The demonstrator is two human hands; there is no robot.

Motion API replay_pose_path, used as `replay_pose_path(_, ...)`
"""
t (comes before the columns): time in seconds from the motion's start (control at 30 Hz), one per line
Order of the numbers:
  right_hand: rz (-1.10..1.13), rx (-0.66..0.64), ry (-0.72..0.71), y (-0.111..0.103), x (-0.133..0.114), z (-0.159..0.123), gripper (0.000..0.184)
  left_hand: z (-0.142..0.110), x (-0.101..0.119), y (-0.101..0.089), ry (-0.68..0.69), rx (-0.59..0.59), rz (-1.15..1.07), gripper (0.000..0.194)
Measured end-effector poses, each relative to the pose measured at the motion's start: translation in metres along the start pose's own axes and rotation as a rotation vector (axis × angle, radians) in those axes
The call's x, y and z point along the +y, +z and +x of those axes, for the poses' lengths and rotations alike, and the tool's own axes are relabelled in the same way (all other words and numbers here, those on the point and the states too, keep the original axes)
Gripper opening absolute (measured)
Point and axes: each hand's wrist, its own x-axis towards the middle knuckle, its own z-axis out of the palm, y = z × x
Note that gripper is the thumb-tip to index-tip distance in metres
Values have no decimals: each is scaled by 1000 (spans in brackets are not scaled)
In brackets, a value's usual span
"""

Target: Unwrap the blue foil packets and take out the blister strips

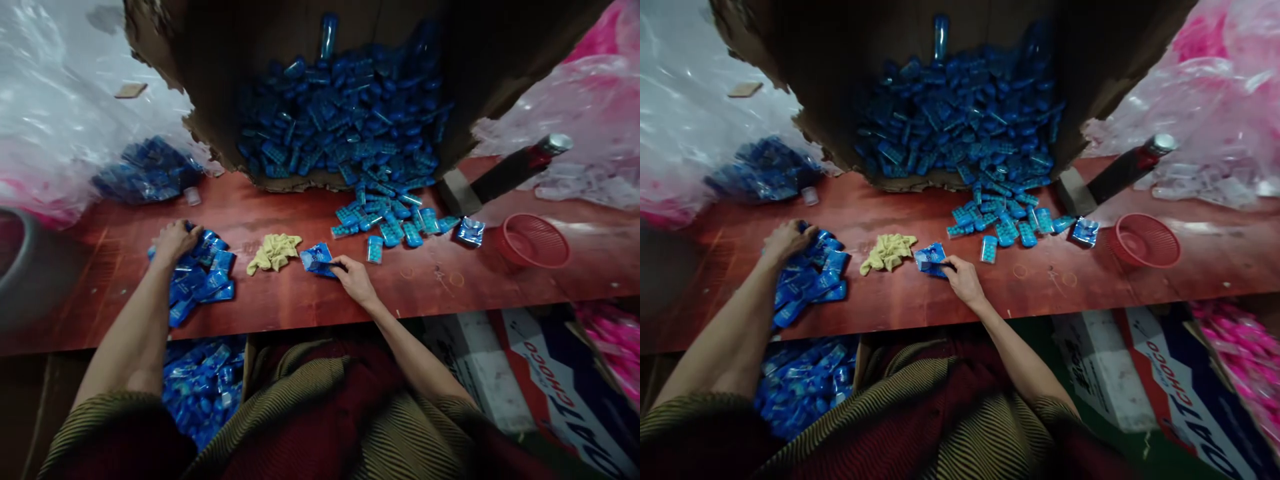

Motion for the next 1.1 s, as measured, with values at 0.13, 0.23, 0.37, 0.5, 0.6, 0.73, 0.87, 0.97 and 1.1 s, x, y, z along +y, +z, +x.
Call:
replay_pose_path(0.13, 1, 14, 34, -3, 1, 7, 20, -25, 4, -12, 59, 54, -15, 28)
replay_pose_path(0.23, 15, 12, 62, -1, 1, 12, 22, -72, 30, -16, 113, 323, -226, 23)
replay_pose_path(0.37, 149, 9, 112, 11, -3, 13, 24, -155, 96, 5, 146, 12, -914, 38)
replay_pose_path(0.5, 294, -24, 122, 27, -9, 6, 20, -209, 158, 39, -87, -478, -1505, 49)
replay_pose_path(0.6, 301, -31, 117, 35, -12, 0, 20, -218, 181, 55, -166, -368, -1668, 37)
replay_pose_path(0.73, 210, -4, 113, 38, -18, -7, 26, -217, 188, 63, -235, -274, -1711, 27)
replay_pose_path(0.87, 122, 42, 91, 41, -27, -12, 28, -217, 188, 62, -252, -250, -1746, 29)
replay_pose_path(0.97, 95, 62, 54, 44, -32, -15, 27, -218, 189, 60, -271, -237, -1751, 29)
replay_pose_path(1.1, 80, 80, 40, 46, -33, -18, 26, -219, 188, 60, -280, -241, -1742, 28)
